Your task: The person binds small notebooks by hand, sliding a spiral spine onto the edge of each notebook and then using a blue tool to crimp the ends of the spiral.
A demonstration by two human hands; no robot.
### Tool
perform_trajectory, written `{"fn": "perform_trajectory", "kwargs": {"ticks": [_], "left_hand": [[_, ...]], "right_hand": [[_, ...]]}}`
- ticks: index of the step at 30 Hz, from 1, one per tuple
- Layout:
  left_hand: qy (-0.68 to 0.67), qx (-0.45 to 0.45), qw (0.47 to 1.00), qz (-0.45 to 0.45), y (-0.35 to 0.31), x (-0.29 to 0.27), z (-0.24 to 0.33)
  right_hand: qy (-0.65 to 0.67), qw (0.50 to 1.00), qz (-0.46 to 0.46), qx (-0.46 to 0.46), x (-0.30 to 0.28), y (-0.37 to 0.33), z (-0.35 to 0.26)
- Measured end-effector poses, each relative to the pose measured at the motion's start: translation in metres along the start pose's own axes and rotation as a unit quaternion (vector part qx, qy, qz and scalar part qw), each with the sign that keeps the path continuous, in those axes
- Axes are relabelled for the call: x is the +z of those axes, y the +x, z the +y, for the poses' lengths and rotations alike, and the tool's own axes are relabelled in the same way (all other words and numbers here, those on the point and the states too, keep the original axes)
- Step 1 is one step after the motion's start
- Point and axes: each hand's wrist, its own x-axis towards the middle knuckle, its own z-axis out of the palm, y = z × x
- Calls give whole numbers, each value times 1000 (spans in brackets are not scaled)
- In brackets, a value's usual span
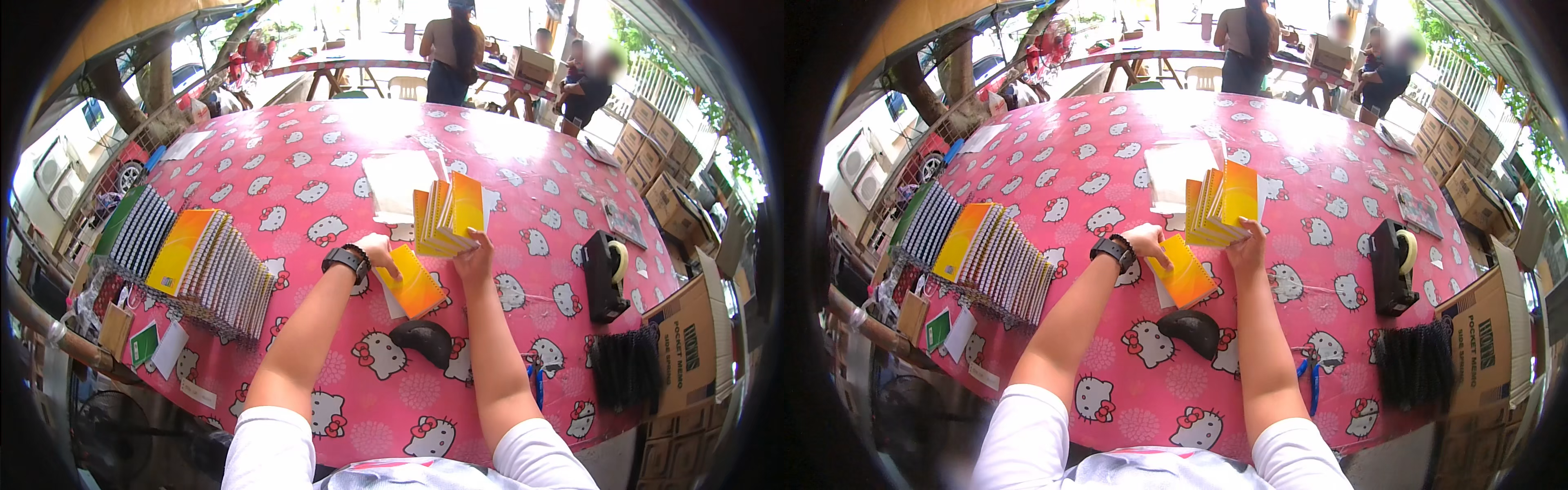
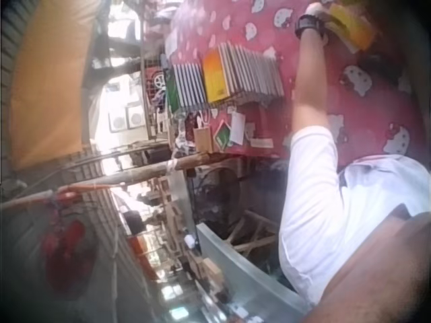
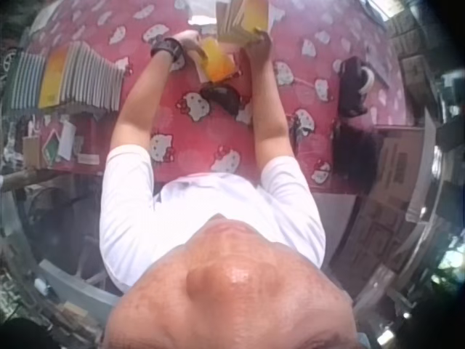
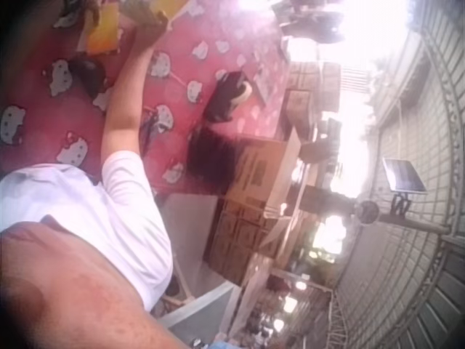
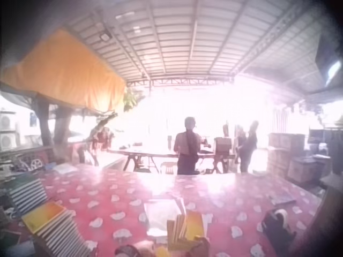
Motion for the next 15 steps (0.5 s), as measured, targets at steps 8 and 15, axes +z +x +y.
{"fn": "perform_trajectory", "kwargs": {"ticks": [8,15], "left_hand": [[26,3,999,30,7,1,3],[-78,13,996,-40,1,5,2]], "right_hand": [[23,998,46,19,-8,6,6],[46,999,12,19,-4,3,4]]}}
